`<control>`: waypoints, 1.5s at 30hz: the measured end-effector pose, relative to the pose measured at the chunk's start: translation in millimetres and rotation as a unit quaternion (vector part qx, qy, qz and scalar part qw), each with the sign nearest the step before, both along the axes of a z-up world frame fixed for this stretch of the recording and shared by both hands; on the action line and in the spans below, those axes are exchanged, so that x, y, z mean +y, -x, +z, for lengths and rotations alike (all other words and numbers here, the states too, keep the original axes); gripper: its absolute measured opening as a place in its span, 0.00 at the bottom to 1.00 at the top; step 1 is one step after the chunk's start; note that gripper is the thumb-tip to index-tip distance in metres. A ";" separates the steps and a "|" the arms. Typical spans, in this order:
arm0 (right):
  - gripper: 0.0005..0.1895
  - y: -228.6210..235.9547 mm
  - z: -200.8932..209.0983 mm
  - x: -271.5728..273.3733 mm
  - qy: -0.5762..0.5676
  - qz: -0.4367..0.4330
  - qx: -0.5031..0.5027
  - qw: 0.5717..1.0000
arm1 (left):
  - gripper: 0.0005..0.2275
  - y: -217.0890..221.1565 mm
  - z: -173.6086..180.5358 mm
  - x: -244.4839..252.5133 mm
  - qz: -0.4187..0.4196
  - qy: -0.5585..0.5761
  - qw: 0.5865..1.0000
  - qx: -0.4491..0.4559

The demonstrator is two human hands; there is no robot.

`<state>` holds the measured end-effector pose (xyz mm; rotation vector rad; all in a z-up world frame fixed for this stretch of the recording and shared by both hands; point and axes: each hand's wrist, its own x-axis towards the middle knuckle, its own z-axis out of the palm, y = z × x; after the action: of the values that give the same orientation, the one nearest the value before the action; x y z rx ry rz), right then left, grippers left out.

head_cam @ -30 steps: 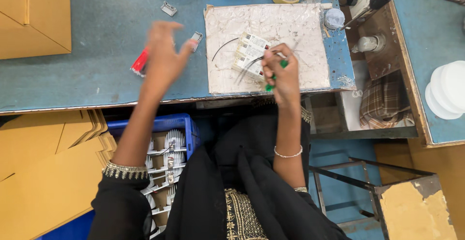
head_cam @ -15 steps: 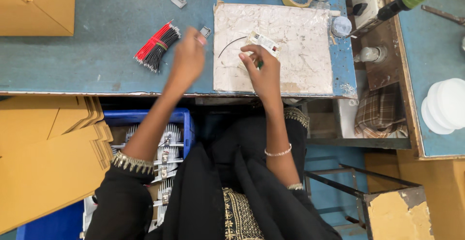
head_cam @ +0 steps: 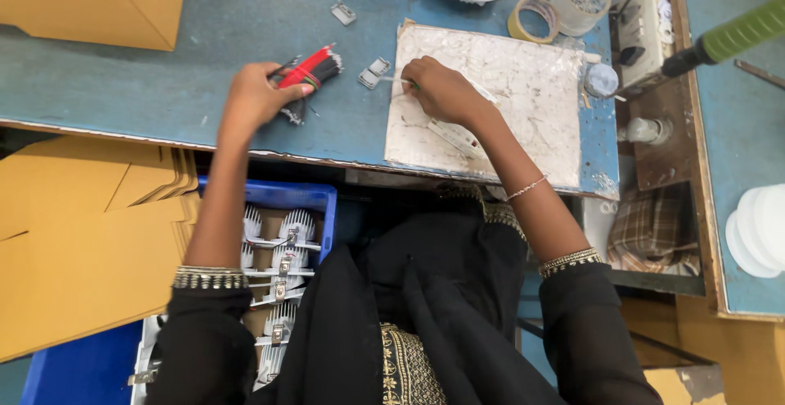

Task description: The person assembles and tests LED drivers by connecting wires to components and tightening screws using a screwdriver.

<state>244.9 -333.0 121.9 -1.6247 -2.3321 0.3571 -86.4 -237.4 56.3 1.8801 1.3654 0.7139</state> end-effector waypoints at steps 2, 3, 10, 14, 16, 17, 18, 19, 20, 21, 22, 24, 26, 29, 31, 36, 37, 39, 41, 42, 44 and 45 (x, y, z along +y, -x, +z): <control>0.06 10.8 4.1 6.5 -0.026 0.015 0.067 0.997 | 0.20 -2.9 1.0 -7.8 0.022 0.000 0.999 -0.025; 0.06 19.4 6.5 10.6 -0.044 0.031 0.106 0.993 | 0.20 -5.0 2.4 -11.3 0.033 0.008 0.999 -0.037; 0.06 68.8 15.0 37.2 -0.103 0.079 0.111 0.985 | 0.21 -16.5 14.8 -35.8 0.077 -0.023 0.996 -0.032; 0.07 75.9 9.5 46.0 -0.098 0.067 0.089 0.989 | 0.22 -17.2 17.8 -37.7 0.085 -0.023 0.996 -0.021; 0.08 78.3 6.5 51.1 -0.108 0.071 0.059 0.990 | 0.22 -17.9 18.0 -36.5 0.086 -0.012 0.996 -0.025; 0.08 78.6 5.0 52.4 -0.112 0.074 0.050 0.990 | 0.22 -18.2 18.2 -36.0 0.087 -0.014 0.996 -0.020; 0.08 78.7 3.8 53.2 -0.116 0.076 0.042 0.989 | 0.22 -18.3 18.2 -36.3 0.088 -0.015 0.996 -0.016; 0.08 79.0 2.9 54.1 -0.120 0.079 0.033 0.989 | 0.22 -18.1 18.2 -36.6 0.089 -0.017 0.996 -0.011; 0.07 78.9 2.6 54.7 -0.115 0.080 0.034 0.990 | 0.22 -18.3 18.3 -36.5 0.091 -0.012 0.996 -0.015; 0.07 78.4 2.3 54.6 -0.110 0.080 0.034 0.990 | 0.22 -18.7 18.3 -36.2 0.091 -0.007 0.996 -0.019; 0.07 77.7 2.5 54.9 -0.104 0.080 0.034 0.991 | 0.22 -18.8 18.4 -35.6 0.092 -0.002 0.995 -0.022; 0.08 74.1 5.1 57.5 -0.107 0.071 0.030 0.991 | 0.22 -17.9 18.2 -34.9 0.087 -0.002 0.996 -0.029; 0.08 71.9 6.5 60.0 -0.105 0.069 0.025 0.992 | 0.22 -17.4 17.4 -35.0 0.085 -0.001 0.996 -0.034; 0.08 72.2 6.1 60.3 -0.108 0.078 0.020 0.991 | 0.22 -17.2 17.4 -34.5 0.084 0.003 0.996 -0.038; 0.09 74.1 6.8 59.4 -0.120 0.096 0.019 0.988 | 0.22 -17.0 17.3 -33.6 0.086 0.011 0.995 -0.042; 0.09 75.4 13.2 56.7 -0.079 0.084 0.022 0.993 | 0.22 -15.8 14.2 -33.4 0.083 0.003 0.996 -0.041; 0.09 74.6 13.6 56.6 -0.077 0.083 0.021 0.993 | 0.22 -16.5 13.6 -32.7 0.082 0.004 0.996 -0.046; 0.08 74.1 13.4 58.8 -0.091 0.102 0.031 0.990 | 0.22 -16.4 12.7 -30.8 0.084 0.009 0.995 -0.044; 0.08 72.9 13.3 60.8 -0.095 0.110 0.035 0.989 | 0.22 -16.1 11.9 -29.4 0.085 0.016 0.995 -0.040; 0.08 72.3 13.7 61.6 -0.091 0.110 0.034 0.989 | 0.22 -15.9 11.7 -28.8 0.085 0.020 0.995 -0.038; 0.08 72.7 13.9 62.0 -0.088 0.108 0.032 0.990 | 0.22 -15.2 10.7 -28.1 0.084 0.025 0.995 -0.042; 0.07 73.7 13.4 61.6 -0.088 0.106 0.030 0.990 | 0.22 -14.6 10.2 -27.9 0.081 0.026 0.995 -0.048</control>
<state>171.2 -271.4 135.3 -1.2734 -2.4201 0.2314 -71.8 -265.3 66.5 1.6868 1.4722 0.8302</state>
